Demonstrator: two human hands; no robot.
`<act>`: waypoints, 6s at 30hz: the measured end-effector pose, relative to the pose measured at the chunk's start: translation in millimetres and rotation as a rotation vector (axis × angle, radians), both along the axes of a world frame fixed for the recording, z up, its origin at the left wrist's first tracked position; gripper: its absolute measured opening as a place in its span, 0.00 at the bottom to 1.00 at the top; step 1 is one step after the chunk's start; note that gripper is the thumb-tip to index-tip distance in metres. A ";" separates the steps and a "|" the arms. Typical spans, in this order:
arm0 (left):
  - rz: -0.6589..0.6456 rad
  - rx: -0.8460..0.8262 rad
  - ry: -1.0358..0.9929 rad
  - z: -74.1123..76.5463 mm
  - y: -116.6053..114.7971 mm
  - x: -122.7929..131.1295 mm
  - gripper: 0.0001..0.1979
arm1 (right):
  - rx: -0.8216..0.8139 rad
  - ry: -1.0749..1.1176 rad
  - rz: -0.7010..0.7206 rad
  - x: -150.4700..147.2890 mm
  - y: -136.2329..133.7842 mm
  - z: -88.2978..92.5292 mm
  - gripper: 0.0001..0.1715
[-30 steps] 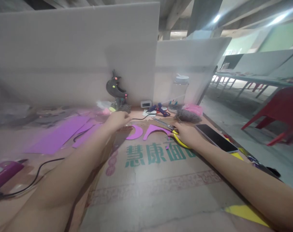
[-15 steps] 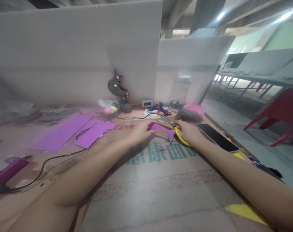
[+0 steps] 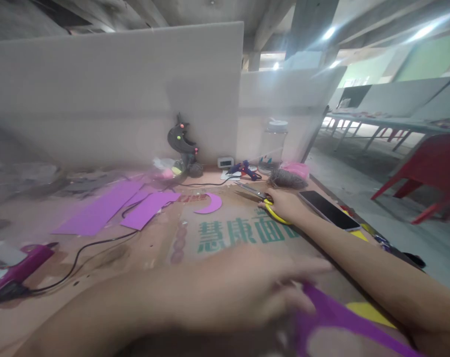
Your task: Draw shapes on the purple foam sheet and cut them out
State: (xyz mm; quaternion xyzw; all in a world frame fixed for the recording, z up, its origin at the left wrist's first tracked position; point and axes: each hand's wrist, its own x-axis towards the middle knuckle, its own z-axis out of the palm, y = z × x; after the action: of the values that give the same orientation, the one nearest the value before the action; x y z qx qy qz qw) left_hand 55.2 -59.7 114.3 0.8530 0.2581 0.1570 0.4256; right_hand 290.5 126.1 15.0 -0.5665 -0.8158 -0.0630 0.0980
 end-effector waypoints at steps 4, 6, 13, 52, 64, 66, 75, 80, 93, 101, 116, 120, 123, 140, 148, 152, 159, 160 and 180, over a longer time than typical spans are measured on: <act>0.024 0.317 0.237 -4.0 -4.2 6.8 0.25 | 0.008 -0.007 0.008 0.6 3.3 -2.2 0.28; 0.355 0.512 0.431 -7.7 23.8 -8.2 0.18 | 0.009 -0.009 0.006 0.8 4.4 -3.7 0.28; 0.739 0.537 0.685 -60.4 142.0 -68.9 0.17 | 0.017 -0.003 0.025 1.3 5.2 -5.7 0.28; 0.848 0.609 0.313 -136.7 176.3 -67.8 0.29 | -0.391 0.124 0.215 29.8 -64.4 54.6 0.20; 0.759 0.662 0.283 -131.8 176.9 -64.6 0.28 | -0.636 -0.057 0.013 101.1 -183.4 103.9 0.21; 0.757 0.656 0.257 -132.2 176.4 -64.0 0.27 | -0.587 -0.097 0.028 97.7 -182.4 115.6 0.20; 0.919 0.532 0.100 -130.4 170.9 -64.9 0.33 | -0.049 0.094 0.379 -15.2 -68.1 115.9 0.16; 0.974 0.425 -0.069 -126.2 171.1 -67.4 0.40 | -0.058 0.056 0.342 -41.8 -21.0 56.8 0.11; 0.539 0.023 -0.375 -124.9 120.7 -20.0 0.48 | -0.380 0.768 0.346 -48.0 -33.9 -0.7 0.18; 0.639 -0.110 -0.585 -121.1 135.9 -25.4 0.37 | -0.342 0.830 0.321 -49.0 -29.9 -5.9 0.22; 0.681 0.023 -0.356 -117.7 141.5 -31.3 0.22 | -0.336 0.695 0.353 -51.7 -38.6 1.8 0.21; 0.700 0.031 -0.403 -117.8 142.2 -30.9 0.23 | -0.327 0.751 0.362 -51.7 -38.2 0.4 0.22; 0.726 0.033 -0.453 -118.4 142.0 -30.7 0.24 | -0.328 0.689 0.347 -52.4 -38.0 -0.9 0.19; 0.561 0.437 -0.137 -108.7 124.2 -29.1 0.11 | -0.551 0.936 0.345 -47.9 -37.3 5.7 0.30; 0.668 0.016 -0.243 -108.3 141.6 -32.1 0.21 | -0.577 1.086 0.347 -52.0 -28.2 -6.1 0.34; 0.619 -0.030 -0.253 -107.3 143.5 -33.8 0.21 | -0.529 1.052 0.379 -50.9 -26.8 -8.1 0.29; 0.552 -0.006 -0.259 -111.1 143.3 -32.9 0.22 | -0.457 0.912 0.350 -49.0 -26.8 -5.9 0.21; 0.548 0.006 -0.259 -111.8 143.2 -32.9 0.22 | -0.463 0.917 0.346 -49.3 -26.6 -6.4 0.20; 0.629 0.992 -0.159 -108.0 123.8 -35.6 0.07 | -0.499 0.943 0.329 -48.3 -28.4 -5.8 0.22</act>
State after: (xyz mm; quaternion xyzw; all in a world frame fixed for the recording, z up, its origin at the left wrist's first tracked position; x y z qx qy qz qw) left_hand 19.6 64.2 6.3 0.8182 0.3618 0.4409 -0.0728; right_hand 242.2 97.7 9.2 -0.4046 -0.7514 0.4083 0.3239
